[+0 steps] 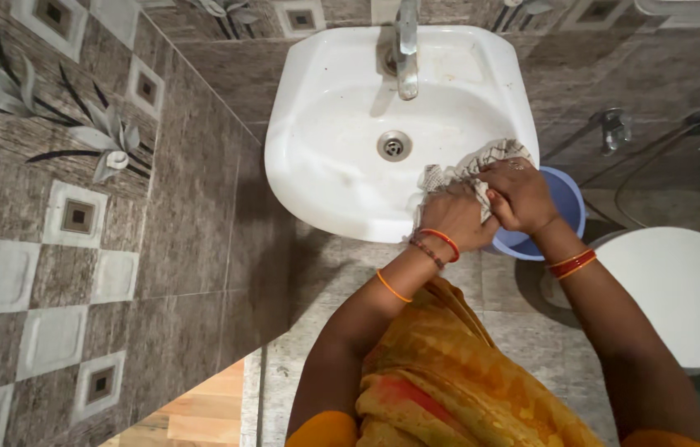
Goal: The person wipes a white pedestal sink using a cloth, repeatedly scrubbing the basin and the areas around the faucet.
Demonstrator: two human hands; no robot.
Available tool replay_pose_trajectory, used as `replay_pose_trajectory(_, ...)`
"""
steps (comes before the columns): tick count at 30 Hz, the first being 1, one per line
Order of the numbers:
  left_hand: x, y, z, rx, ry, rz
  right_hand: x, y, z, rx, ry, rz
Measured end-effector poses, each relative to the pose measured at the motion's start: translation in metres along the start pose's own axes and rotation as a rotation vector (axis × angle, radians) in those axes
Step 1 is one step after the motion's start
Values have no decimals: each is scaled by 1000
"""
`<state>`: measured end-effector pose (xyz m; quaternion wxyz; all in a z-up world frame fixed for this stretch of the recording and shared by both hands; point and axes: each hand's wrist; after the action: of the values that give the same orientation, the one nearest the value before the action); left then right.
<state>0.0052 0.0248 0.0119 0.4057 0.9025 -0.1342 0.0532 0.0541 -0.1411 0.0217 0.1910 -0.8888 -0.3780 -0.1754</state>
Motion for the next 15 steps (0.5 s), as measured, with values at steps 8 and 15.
replay_pose_trajectory(8,-23,-25,-31,63,-117,101,3,-56,4,-49,36,192)
replay_pose_trajectory(15,-45,-58,-99,77,-192,212,16,-132,27,-171,29,294)
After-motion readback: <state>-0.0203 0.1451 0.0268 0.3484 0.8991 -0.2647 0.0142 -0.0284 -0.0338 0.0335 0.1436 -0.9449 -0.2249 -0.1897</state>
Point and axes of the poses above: each hand's wrist, its own x-axis towards the middle knuckle, its own z-axis out of the palm, y = z × x, and after that the axes turned 12 degrees about -x, right-handed
